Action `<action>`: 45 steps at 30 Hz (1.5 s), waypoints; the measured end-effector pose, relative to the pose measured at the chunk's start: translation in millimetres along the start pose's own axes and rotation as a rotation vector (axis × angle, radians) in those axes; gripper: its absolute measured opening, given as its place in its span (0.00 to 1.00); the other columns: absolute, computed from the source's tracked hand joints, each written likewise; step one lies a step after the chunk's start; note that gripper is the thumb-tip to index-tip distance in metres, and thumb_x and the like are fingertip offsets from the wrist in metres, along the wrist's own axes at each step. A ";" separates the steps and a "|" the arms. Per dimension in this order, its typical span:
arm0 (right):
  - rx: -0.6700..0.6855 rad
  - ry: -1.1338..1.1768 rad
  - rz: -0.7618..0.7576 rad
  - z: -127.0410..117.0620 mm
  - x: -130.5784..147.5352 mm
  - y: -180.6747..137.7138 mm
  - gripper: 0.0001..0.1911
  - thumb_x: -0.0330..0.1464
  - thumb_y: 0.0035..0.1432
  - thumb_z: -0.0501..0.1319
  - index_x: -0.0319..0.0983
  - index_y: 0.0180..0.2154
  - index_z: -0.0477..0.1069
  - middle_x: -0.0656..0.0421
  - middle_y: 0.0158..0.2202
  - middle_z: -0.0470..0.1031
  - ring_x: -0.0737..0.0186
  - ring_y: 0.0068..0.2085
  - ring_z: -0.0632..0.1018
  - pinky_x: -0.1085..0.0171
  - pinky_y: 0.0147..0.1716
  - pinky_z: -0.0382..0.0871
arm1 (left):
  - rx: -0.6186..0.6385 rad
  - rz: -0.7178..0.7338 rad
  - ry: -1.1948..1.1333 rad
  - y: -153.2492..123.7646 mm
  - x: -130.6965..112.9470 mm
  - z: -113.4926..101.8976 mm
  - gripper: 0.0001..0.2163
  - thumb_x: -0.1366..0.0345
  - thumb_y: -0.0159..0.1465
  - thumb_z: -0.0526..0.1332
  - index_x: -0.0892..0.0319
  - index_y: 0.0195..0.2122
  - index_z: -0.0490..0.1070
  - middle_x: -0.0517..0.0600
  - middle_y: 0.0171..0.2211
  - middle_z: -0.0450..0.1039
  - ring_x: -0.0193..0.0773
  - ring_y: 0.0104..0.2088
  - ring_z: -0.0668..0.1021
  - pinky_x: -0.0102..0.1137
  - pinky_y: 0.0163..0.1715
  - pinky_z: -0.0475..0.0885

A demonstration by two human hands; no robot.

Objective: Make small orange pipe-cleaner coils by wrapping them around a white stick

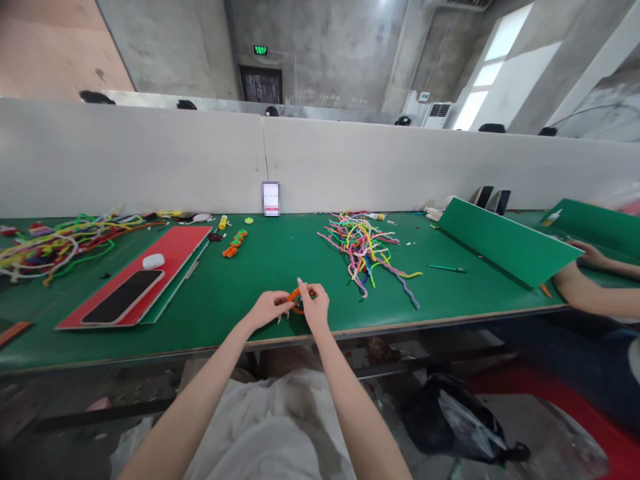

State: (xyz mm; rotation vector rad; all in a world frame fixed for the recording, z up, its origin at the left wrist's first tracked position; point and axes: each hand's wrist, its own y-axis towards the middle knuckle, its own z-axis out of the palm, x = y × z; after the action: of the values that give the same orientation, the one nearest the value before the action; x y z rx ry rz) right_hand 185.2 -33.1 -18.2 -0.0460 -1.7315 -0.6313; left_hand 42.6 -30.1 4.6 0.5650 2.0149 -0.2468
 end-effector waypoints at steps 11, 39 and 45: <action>0.011 0.022 0.006 -0.4 1.4 -0.1 0.18 0.43 0.50 0.58 0.36 0.19 0.67 0.60 0.20 0.66 0.66 0.24 0.66 0.66 0.26 0.60 | -0.009 0.014 -0.009 0.9 2.0 1.4 0.10 0.60 0.56 0.55 0.62 0.24 0.67 0.44 0.18 0.67 0.27 0.16 0.67 0.22 0.18 0.59; 0.139 0.100 0.033 -3.3 12.6 -0.3 0.16 0.42 0.50 0.58 0.36 0.24 0.73 0.57 0.24 0.75 0.62 0.28 0.72 0.65 0.31 0.65 | -0.011 -0.022 -0.072 0.3 -1.6 0.8 0.14 0.55 0.56 0.56 0.62 0.25 0.67 0.44 0.18 0.67 0.28 0.15 0.67 0.23 0.17 0.61; 0.076 0.053 0.041 -2.7 10.8 -0.5 0.19 0.44 0.49 0.58 0.37 0.19 0.68 0.60 0.20 0.70 0.65 0.24 0.68 0.66 0.29 0.62 | 0.001 -0.032 -0.063 -0.2 -4.4 0.1 0.14 0.54 0.55 0.57 0.62 0.24 0.67 0.45 0.17 0.67 0.28 0.16 0.67 0.23 0.17 0.61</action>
State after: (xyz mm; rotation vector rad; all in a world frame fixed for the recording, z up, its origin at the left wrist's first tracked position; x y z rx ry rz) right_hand 184.5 -37.9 -8.2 -0.0117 -1.6982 -0.5310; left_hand 44.3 -31.6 8.3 0.5197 1.9644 -0.2824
